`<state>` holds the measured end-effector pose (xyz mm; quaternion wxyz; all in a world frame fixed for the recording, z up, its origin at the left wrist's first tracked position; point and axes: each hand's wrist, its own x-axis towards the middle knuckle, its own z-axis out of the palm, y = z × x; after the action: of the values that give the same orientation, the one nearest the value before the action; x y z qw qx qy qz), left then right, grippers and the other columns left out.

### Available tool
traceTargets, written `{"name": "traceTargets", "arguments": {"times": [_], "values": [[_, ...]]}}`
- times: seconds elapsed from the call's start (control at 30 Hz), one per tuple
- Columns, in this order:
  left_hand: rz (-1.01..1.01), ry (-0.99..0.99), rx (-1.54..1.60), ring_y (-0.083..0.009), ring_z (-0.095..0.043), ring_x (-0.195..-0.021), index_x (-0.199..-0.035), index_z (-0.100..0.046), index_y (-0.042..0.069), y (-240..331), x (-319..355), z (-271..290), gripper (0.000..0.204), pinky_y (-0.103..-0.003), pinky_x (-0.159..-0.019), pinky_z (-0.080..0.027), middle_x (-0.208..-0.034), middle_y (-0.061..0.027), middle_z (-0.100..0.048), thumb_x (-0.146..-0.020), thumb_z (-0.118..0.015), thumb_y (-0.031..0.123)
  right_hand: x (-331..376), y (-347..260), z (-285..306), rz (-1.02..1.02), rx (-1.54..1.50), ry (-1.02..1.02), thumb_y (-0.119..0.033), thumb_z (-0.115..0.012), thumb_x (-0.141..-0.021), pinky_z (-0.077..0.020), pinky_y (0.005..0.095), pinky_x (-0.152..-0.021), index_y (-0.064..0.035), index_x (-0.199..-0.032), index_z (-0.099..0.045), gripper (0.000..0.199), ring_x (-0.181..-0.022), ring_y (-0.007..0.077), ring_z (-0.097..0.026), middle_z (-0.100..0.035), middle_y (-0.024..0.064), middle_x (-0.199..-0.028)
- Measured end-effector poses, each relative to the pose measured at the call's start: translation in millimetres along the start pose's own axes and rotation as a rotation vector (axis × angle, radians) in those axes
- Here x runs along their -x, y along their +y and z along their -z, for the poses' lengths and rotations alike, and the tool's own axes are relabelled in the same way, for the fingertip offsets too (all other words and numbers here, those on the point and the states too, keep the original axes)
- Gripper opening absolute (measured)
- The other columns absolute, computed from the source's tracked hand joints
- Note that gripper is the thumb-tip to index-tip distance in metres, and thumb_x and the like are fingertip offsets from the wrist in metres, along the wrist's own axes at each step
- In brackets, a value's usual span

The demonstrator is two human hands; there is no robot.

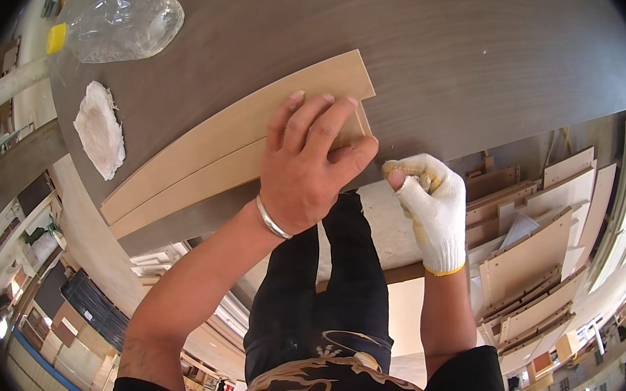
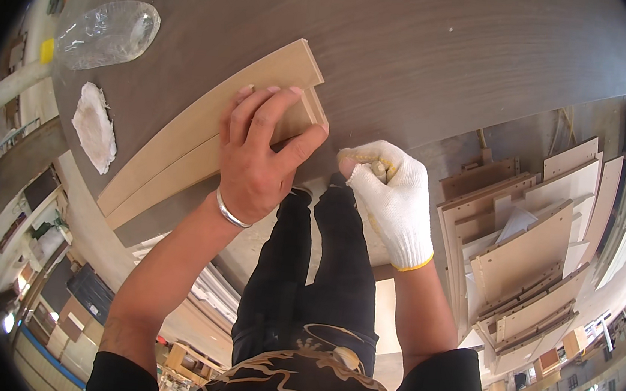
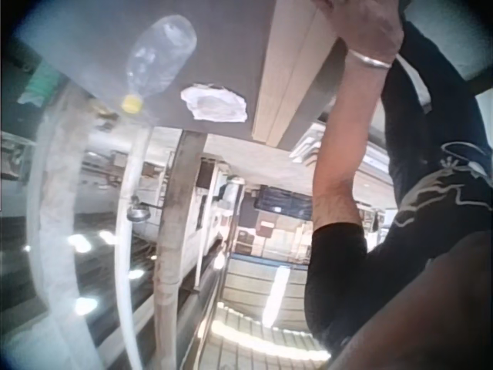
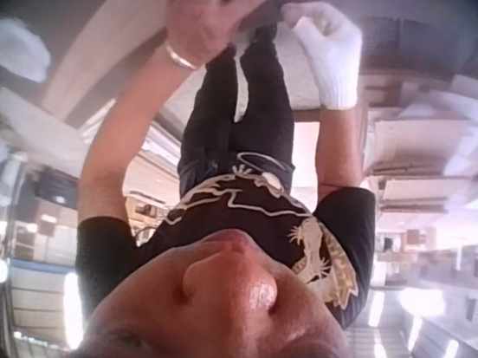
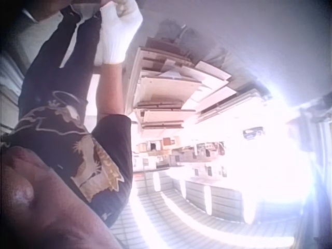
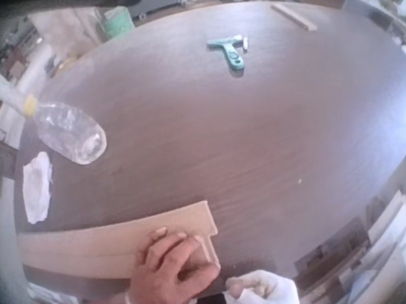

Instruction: The person wipes several small wooden planks with a white cloth on a workbench in a workshop. They handle each plank individually, wiping both sides, then place them on a nearby stack. The person also moves a larger board and picks up a glue gun before the clip ends.

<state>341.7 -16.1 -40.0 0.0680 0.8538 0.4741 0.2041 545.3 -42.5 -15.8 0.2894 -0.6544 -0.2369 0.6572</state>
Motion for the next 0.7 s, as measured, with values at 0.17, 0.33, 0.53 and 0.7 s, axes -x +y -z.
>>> {"name": "traceTargets", "arguments": {"times": [0.17,0.33,0.53,0.7], "values": [[-0.055,0.006,0.074,-0.0353,-0.056,-0.128,-0.116,-0.079,0.019,-1,4,-2,0.037,-0.056,-0.116,-0.039,-0.139,-0.0125,-0.063,-0.086,-0.065,0.003,3,-6,-1,-0.048,-0.037,-0.017,-0.012,-0.078,-0.092,-0.0362,0.0212,-0.056,0.0009,-0.1,-0.077,0.016,-0.063,0.0028,-0.048,-0.062,-0.0035,-0.076],[0.128,-0.099,-0.001,-0.0345,-0.049,-0.145,-0.139,-0.067,0.008,11,31,11,0.049,-0.057,-0.122,-0.035,-0.152,-0.012,-0.058,-0.09,-0.062,0.003,8,-12,-2,-0.057,-0.018,-0.018,-0.009,-0.077,-0.093,-0.0479,0.0214,-0.066,0.0023,-0.102,-0.077,0.015,-0.073,0.005,-0.06,-0.071,0.0008,-0.085],[0.241,-0.266,0.001,-0.0315,-0.043,-0.153,-0.148,-0.058,0.002,39,87,26,0.055,-0.055,-0.127,-0.028,-0.161,-0.0117,-0.052,-0.093,-0.06,0.006,11,-11,-22,0.006,0.023,0.0,-0.02,-0.08,-0.092,-0.0308,0.0204,-0.056,0.0007,-0.099,-0.076,0.022,-0.062,0.0019,-0.044,-0.059,-0.0056,-0.075],[0.298,-0.301,0.151,-0.0365,-0.042,-0.153,-0.147,-0.057,-0.002,47,122,42,0.059,-0.057,-0.128,-0.025,-0.159,-0.0194,-0.051,-0.089,-0.059,0.004,15,-4,-42,-0.014,0.064,-0.039,-0.015,-0.08,-0.093,-0.0349,0.0193,-0.057,0.0007,-0.101,-0.077,0.018,-0.065,0.0008,-0.049,-0.067,-0.0034,-0.079]]}}
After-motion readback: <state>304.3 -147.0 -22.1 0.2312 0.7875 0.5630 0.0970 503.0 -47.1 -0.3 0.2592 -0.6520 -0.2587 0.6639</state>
